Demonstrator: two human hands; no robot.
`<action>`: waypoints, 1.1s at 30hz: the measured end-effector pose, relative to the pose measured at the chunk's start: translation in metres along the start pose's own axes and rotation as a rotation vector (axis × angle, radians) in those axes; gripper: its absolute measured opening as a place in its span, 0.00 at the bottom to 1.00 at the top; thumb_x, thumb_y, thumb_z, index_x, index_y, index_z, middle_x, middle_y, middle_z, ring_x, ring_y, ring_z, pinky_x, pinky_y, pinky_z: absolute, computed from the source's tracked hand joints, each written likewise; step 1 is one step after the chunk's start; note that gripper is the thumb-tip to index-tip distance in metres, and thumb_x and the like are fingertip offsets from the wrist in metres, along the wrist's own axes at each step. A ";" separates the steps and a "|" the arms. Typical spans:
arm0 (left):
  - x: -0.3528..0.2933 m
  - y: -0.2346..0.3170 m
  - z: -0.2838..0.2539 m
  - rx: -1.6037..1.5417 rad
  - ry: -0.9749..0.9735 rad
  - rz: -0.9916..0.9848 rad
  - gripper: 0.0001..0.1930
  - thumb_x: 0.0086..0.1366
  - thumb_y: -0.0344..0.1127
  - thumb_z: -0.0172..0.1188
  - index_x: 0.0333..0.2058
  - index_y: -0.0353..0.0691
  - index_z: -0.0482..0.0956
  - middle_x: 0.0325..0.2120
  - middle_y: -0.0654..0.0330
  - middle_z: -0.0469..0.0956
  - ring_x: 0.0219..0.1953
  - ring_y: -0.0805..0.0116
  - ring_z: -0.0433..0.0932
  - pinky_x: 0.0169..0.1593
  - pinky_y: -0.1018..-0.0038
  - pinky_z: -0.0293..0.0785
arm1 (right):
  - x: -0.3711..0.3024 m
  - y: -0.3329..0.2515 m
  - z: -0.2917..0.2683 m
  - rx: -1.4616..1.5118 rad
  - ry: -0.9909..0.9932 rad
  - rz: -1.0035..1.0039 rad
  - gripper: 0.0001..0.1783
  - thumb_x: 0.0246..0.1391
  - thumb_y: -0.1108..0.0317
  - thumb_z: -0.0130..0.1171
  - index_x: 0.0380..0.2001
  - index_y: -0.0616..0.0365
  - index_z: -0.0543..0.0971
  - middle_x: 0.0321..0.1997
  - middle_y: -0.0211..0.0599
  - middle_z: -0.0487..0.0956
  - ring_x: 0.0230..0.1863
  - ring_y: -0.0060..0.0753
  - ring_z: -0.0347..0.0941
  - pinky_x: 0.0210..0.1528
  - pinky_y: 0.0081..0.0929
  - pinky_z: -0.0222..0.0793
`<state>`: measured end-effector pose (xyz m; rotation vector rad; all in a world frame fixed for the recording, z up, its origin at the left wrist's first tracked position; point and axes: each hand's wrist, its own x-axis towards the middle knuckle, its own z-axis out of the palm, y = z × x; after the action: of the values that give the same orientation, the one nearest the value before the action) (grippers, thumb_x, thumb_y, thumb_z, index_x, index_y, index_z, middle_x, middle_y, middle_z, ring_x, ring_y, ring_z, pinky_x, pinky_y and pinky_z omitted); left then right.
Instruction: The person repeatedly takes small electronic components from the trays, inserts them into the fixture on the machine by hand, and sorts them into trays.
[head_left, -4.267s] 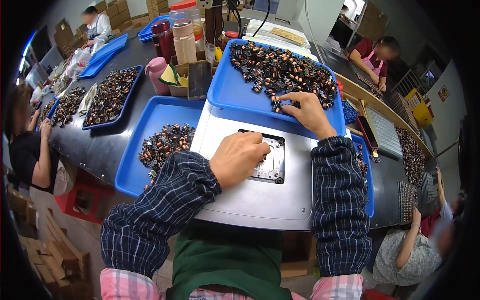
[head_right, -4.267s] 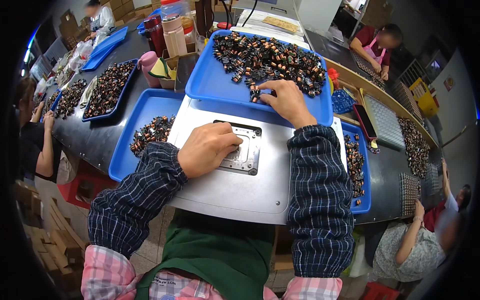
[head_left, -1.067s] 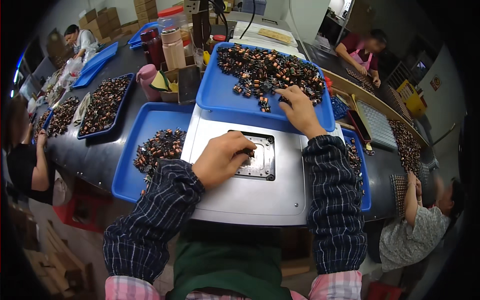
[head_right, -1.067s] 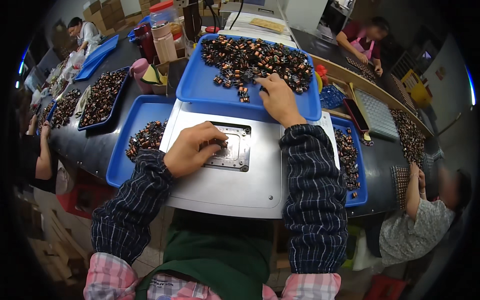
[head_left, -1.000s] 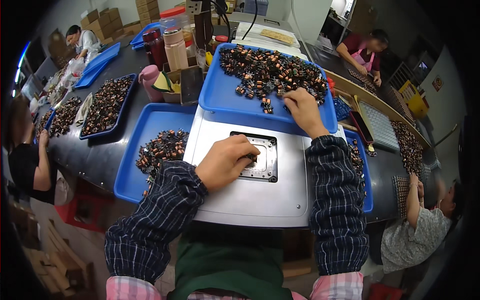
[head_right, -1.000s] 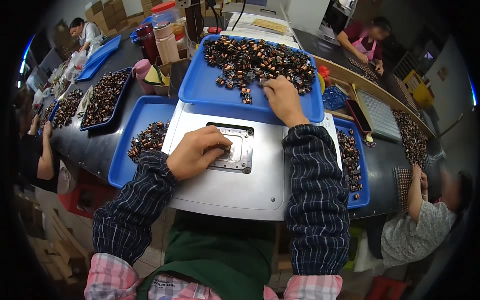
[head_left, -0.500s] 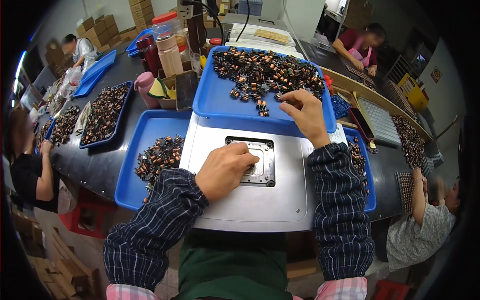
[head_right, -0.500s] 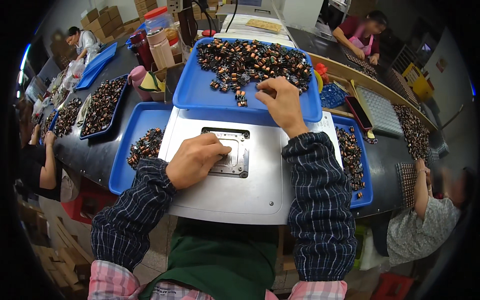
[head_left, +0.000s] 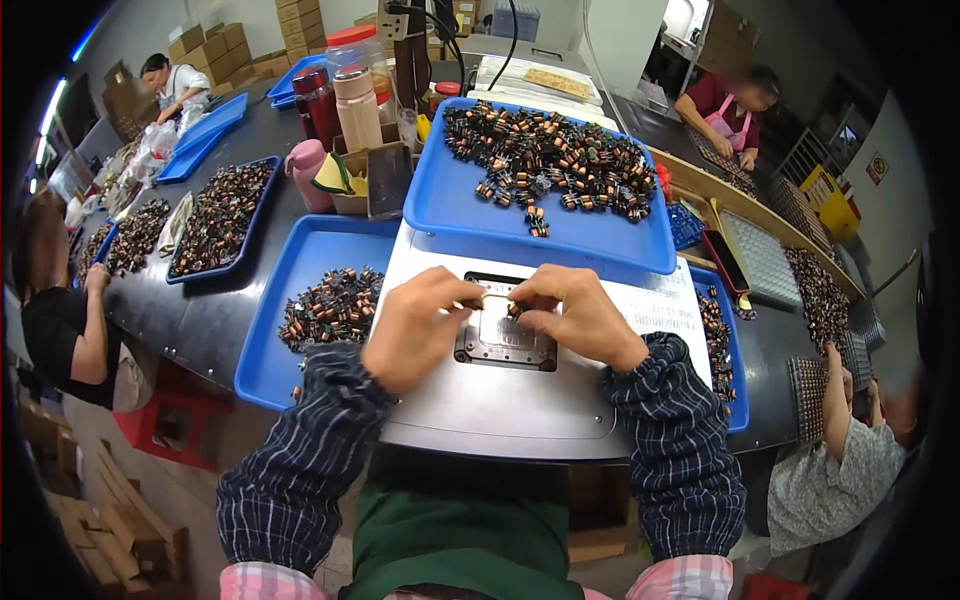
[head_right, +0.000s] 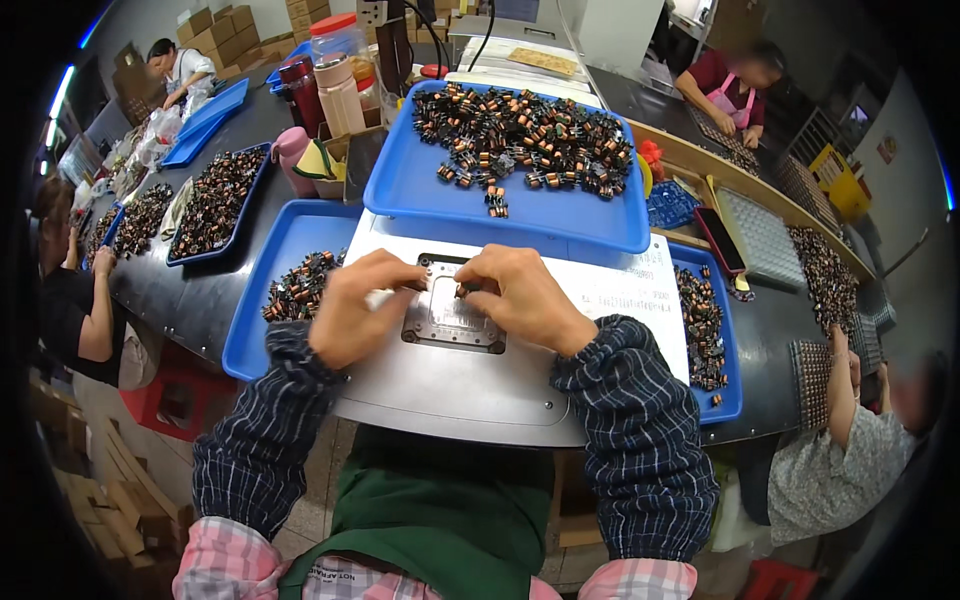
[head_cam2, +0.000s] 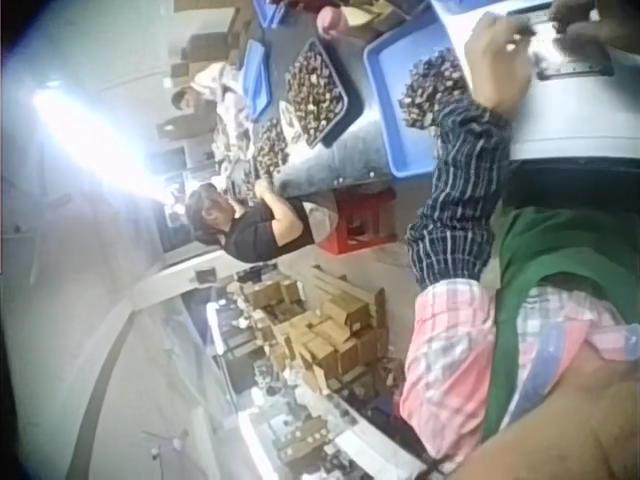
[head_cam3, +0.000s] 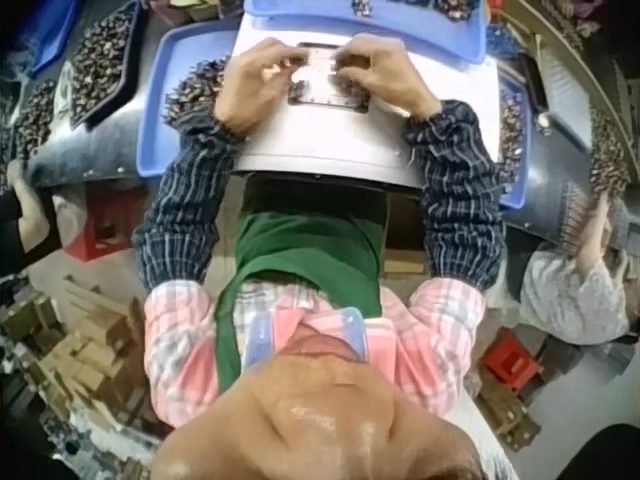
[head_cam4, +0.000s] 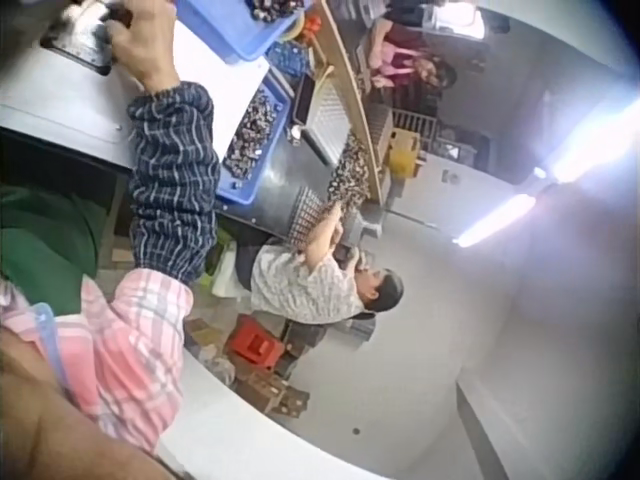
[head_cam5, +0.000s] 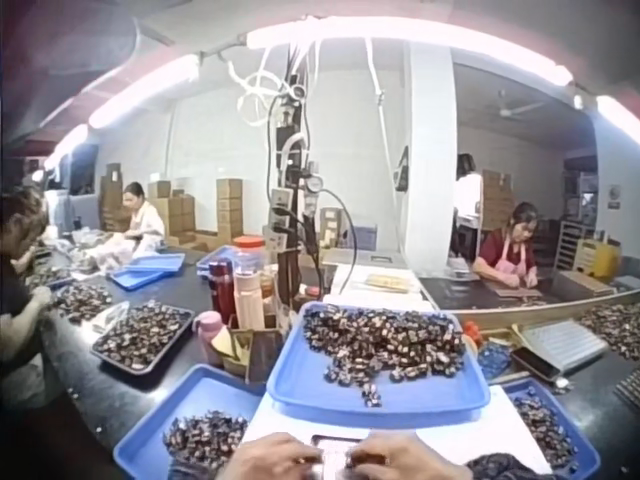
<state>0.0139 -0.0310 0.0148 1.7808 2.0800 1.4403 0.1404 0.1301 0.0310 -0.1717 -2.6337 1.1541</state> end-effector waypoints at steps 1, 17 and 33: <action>-0.006 -0.004 -0.008 0.022 0.071 -0.021 0.11 0.47 0.19 0.54 0.33 0.33 0.75 0.28 0.55 0.74 0.29 0.66 0.74 0.35 0.75 0.69 | -0.001 0.002 0.002 0.002 0.000 0.004 0.11 0.36 0.79 0.59 0.29 0.65 0.76 0.26 0.38 0.75 0.27 0.28 0.71 0.31 0.21 0.67; 0.053 -0.056 -0.016 0.138 0.183 0.038 0.10 0.48 0.28 0.57 0.32 0.37 0.76 0.28 0.55 0.72 0.33 0.60 0.72 0.38 0.71 0.68 | 0.003 0.002 0.014 -0.319 -0.064 -0.246 0.09 0.37 0.78 0.57 0.28 0.63 0.76 0.26 0.41 0.72 0.30 0.42 0.70 0.32 0.30 0.66; 0.099 -0.063 0.034 0.192 0.182 -0.126 0.06 0.49 0.27 0.55 0.28 0.39 0.70 0.29 0.55 0.70 0.30 0.54 0.72 0.35 0.65 0.67 | 0.042 0.067 -0.055 0.256 0.498 0.274 0.09 0.53 0.66 0.49 0.31 0.60 0.75 0.25 0.29 0.73 0.23 0.23 0.67 0.20 0.15 0.59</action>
<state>-0.0479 0.0741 0.0046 1.5945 2.4487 1.4637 0.1160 0.2227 0.0255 -0.6882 -2.0523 1.3148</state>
